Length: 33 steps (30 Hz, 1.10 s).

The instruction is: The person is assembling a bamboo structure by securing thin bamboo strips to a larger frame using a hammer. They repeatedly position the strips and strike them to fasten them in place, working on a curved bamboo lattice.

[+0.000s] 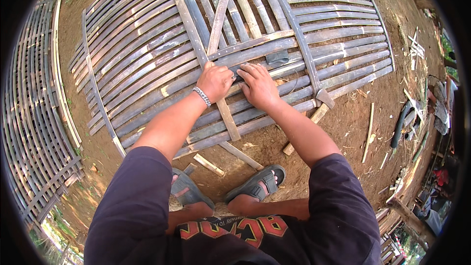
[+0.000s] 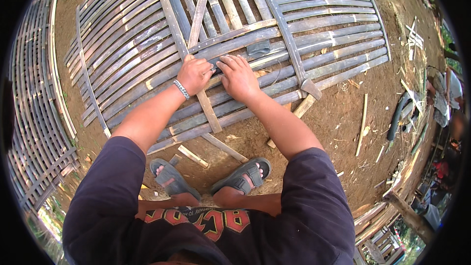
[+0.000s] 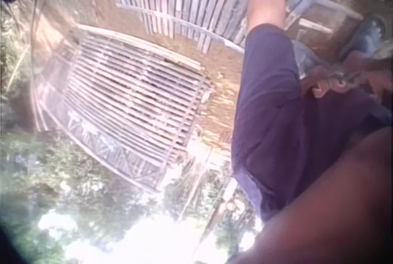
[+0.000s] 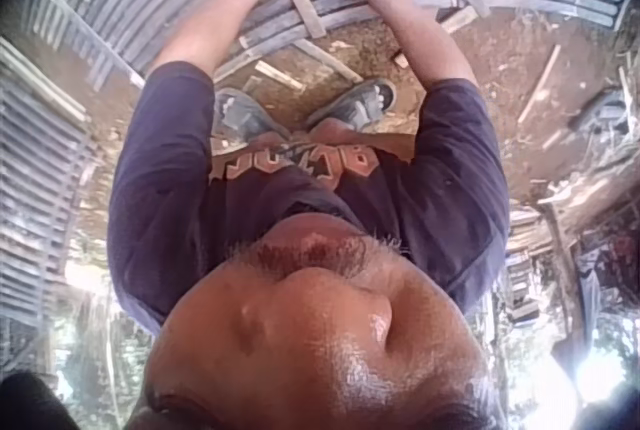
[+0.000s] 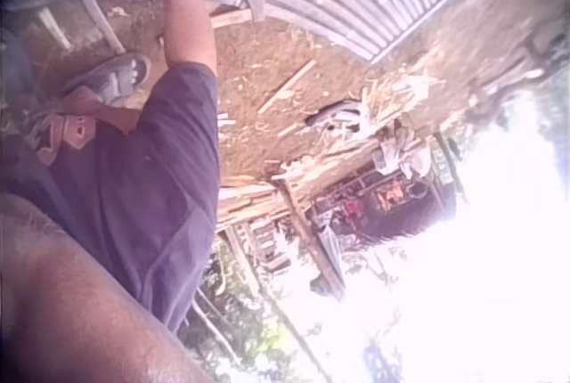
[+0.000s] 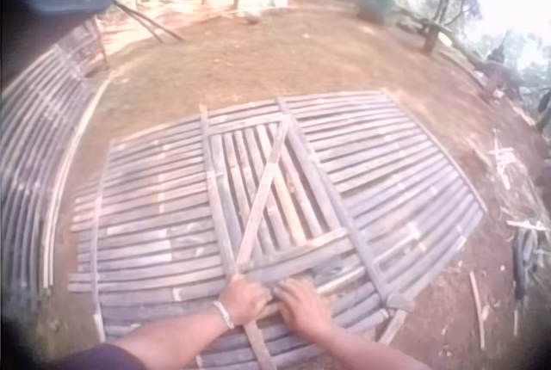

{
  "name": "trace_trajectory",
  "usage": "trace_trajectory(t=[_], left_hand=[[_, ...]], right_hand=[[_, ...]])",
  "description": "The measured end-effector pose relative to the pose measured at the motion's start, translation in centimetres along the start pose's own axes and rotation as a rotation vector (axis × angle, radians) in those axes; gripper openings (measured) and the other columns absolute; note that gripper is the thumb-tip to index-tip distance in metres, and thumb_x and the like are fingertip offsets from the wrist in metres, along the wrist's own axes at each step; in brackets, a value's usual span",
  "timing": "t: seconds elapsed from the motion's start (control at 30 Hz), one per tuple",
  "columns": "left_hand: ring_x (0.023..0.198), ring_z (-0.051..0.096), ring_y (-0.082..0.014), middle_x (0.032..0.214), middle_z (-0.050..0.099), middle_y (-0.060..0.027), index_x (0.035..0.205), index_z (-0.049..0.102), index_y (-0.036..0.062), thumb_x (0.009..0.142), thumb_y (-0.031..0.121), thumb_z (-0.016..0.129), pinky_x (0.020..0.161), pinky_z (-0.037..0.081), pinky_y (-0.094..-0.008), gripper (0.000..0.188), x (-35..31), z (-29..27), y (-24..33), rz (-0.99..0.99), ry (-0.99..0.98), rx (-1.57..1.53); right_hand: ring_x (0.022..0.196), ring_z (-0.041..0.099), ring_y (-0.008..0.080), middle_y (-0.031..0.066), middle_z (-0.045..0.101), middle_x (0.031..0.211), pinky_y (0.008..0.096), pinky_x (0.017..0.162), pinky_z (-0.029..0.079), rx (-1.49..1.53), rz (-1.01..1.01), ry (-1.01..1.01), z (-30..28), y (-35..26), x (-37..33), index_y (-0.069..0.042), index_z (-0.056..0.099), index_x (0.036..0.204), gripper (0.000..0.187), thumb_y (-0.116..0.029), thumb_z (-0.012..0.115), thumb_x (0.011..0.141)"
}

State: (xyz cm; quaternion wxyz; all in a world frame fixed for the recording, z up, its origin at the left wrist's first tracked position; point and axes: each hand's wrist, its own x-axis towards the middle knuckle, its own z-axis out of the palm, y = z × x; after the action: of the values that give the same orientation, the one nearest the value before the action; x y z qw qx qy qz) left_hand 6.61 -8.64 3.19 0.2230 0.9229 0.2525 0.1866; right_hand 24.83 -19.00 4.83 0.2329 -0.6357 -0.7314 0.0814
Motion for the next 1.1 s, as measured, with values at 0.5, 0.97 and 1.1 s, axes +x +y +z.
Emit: trace_trajectory(t=[0.5, 0.97, 1.1], left_hand=[[0.070, 0.059, -0.0290, 0.073, 0.060, -0.0079, 0.082, 0.067, 0.0072, 0.084, 0.012, 0.074, 0.073, 0.040, -0.0414, 0.009, 0.3, -0.3, -0.2, 0.041, 0.069, -0.087], [0.069, 0.056, -0.0316, 0.071, 0.056, -0.0099, 0.082, 0.063, 0.0049, 0.082, 0.006, 0.073, 0.072, 0.040, -0.0420, 0.009, 0.7, 0.2, -0.5, 0.135, 0.069, -0.092], [0.068, 0.055, -0.0323, 0.071, 0.055, -0.0109, 0.084, 0.063, 0.0041, 0.081, 0.004, 0.072, 0.071, 0.040, -0.0422, 0.010, 0.6, 0.0, -0.7, 0.141, 0.071, -0.117]], right_hand=[[0.119, 0.055, 0.0259, 0.0064, 0.064, 0.118, 0.0479, 0.105, 0.036, 0.049, 0.160, 0.090, 1.1, -1.7, 1.3, -0.013, 0.071, 0.112, 0.034, -0.017, 0.073, 0.079], [0.101, 0.060, 0.0266, 0.0052, 0.065, 0.095, 0.0427, 0.093, 0.047, 0.118, -0.022, -0.024, 1.8, 1.9, 3.6, -0.008, 0.066, 0.083, 0.008, -0.010, 0.067, 0.076], [0.096, 0.061, 0.0294, 0.0077, 0.063, 0.088, 0.0444, 0.090, 0.049, 0.208, -0.063, -0.051, 1.9, 2.5, 4.1, -0.008, 0.064, 0.079, 0.007, -0.011, 0.068, 0.074]])
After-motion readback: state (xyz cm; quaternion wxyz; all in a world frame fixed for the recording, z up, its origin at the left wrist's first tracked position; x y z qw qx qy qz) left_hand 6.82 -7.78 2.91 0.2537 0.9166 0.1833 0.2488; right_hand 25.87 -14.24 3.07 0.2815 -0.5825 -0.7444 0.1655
